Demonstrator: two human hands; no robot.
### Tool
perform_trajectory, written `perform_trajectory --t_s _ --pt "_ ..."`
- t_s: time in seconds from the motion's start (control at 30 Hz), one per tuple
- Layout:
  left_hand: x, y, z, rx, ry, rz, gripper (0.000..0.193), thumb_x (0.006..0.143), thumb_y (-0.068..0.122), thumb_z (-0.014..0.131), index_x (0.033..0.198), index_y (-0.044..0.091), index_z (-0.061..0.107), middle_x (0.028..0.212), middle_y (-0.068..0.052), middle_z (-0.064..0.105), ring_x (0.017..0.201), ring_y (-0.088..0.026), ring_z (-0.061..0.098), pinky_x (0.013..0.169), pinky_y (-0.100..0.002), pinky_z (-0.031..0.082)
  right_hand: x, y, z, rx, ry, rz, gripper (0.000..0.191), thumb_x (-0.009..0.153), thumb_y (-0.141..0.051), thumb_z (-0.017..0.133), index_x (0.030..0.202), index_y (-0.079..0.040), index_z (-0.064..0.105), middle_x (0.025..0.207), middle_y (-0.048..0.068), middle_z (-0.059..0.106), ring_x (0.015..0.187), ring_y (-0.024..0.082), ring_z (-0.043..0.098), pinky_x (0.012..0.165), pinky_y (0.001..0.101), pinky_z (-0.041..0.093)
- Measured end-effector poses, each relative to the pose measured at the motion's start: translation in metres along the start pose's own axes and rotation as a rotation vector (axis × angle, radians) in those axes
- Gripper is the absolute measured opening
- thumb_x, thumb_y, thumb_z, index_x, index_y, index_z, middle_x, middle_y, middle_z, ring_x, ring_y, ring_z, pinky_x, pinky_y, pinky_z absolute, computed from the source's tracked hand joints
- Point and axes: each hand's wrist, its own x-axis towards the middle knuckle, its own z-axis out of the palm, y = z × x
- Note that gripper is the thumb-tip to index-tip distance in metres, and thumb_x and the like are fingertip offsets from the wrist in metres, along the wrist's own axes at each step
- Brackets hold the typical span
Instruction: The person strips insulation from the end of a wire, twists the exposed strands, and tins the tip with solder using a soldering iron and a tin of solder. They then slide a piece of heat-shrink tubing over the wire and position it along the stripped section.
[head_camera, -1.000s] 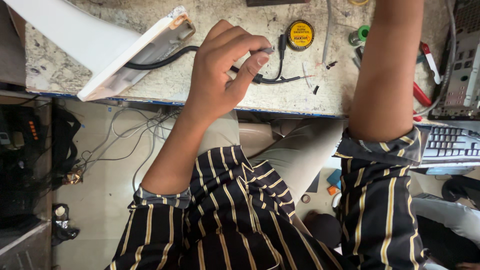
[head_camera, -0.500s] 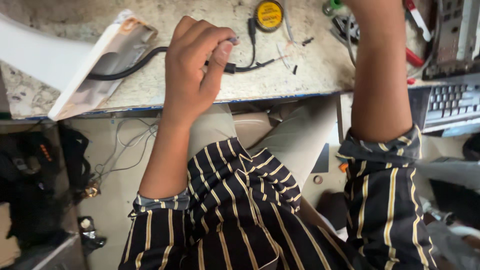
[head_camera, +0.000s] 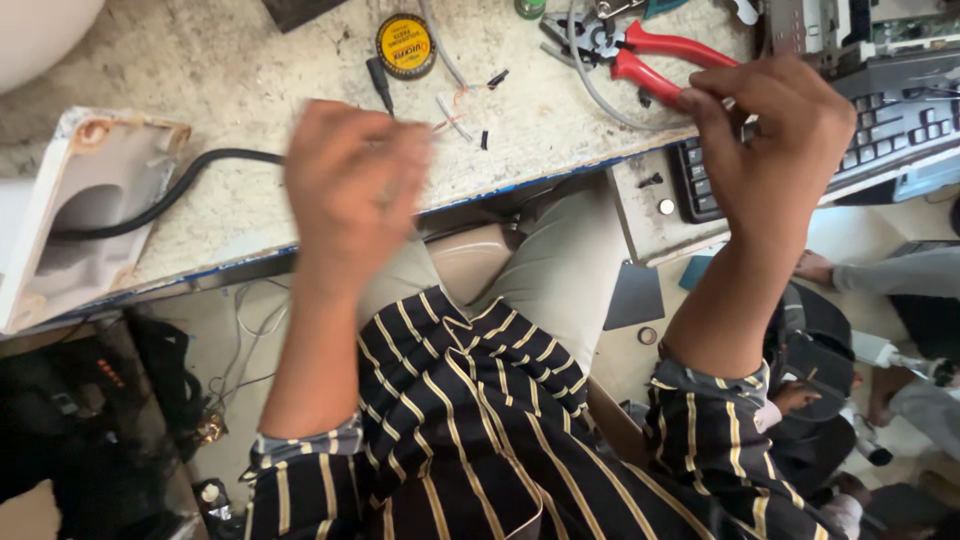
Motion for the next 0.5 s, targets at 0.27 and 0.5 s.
perform_trajectory --t_s 0.27,0.5 --pt "0.038 0.017 0.071 0.114 -0.135 0.099 0.021 0.092 0.01 0.085 0.11 0.012 0.075 0.108 0.001 0.066 0.107 -0.024 0.059 0.094 -0.04 0.043 0.017 0.014 0.019 0.045 0.042 0.051 0.011 0.095 0.006 0.078 0.103 -0.001 0.074 0.097 0.013 0.068 0.079 0.027 0.067 0.069 0.0345 0.051" --pt "0.033 0.006 0.062 -0.088 -0.124 -0.058 0.02 0.093 0.012 0.084 0.112 0.011 0.076 0.107 0.002 0.066 0.106 -0.024 0.057 0.093 -0.041 0.039 0.05 0.072 0.062 -0.365 -0.011 -0.135 0.011 0.085 0.003 0.067 0.094 -0.003 0.07 0.085 0.015 0.064 0.078 0.038 0.063 0.067 0.0452 0.045"
